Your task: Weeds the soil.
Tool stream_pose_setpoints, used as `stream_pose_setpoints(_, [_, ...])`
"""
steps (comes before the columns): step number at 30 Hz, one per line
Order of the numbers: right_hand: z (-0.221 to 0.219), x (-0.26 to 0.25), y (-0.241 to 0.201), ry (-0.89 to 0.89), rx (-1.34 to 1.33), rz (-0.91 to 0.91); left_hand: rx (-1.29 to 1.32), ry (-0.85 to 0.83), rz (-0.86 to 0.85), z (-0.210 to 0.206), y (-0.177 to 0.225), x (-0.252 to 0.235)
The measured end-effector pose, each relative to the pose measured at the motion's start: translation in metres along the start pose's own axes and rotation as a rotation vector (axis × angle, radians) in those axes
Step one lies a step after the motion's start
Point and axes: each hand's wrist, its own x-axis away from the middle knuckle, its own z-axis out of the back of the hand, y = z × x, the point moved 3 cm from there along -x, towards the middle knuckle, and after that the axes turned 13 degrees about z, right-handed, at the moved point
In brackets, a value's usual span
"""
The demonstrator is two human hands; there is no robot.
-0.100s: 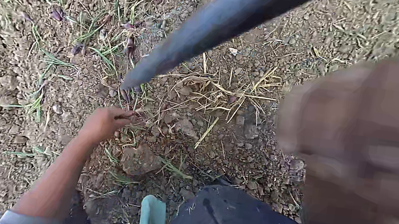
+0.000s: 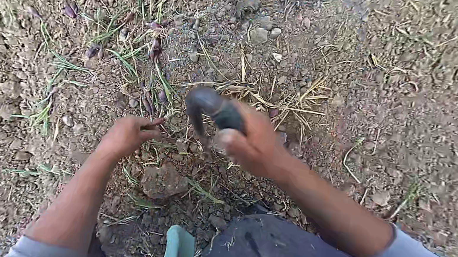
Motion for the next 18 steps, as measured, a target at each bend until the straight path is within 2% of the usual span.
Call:
stream_pose_setpoints(2, [-0.029, 0.044, 0.057, -0.101, 0.076, -0.235, -0.013, -0.007, -0.031, -0.016, 0.022, -0.006])
stream_pose_setpoints(4, [-0.021, 0.056, 0.054, 0.003, 0.056, -0.335, -0.088, 0.015, -0.046, -0.047, 0.050, -0.014])
stream_pose_setpoints(6, [0.008, 0.044, 0.003, 0.147, -0.004, -0.283, -0.234, -0.012, -0.053, -0.098, 0.071, -0.019])
stream_pose_setpoints(8, [0.045, 0.027, -0.063, 0.262, -0.162, -0.168, -0.346, -0.076, -0.088, -0.136, 0.075, -0.020])
stream_pose_setpoints(10, [0.080, 0.016, -0.111, 0.404, -0.412, -0.039, -0.162, -0.018, -0.155, -0.123, 0.065, -0.018])
stream_pose_setpoints(12, [0.095, 0.010, -0.130, 0.486, -0.446, 0.079, 0.160, 0.185, -0.169, -0.085, 0.045, -0.018])
stream_pose_setpoints(14, [0.082, 0.007, -0.105, 0.424, -0.193, 0.143, 0.281, 0.353, -0.114, -0.051, 0.037, -0.020])
stream_pose_setpoints(15, [0.068, 0.014, -0.078, 0.343, -0.020, 0.097, 0.229, 0.357, -0.084, -0.044, 0.038, -0.021])
stream_pose_setpoints(16, [0.054, 0.028, -0.041, 0.264, 0.117, -0.011, 0.117, 0.317, -0.061, -0.044, 0.043, -0.024])
stream_pose_setpoints(18, [0.030, 0.066, 0.027, 0.154, 0.213, -0.291, -0.107, 0.226, 0.020, -0.063, 0.050, -0.031])
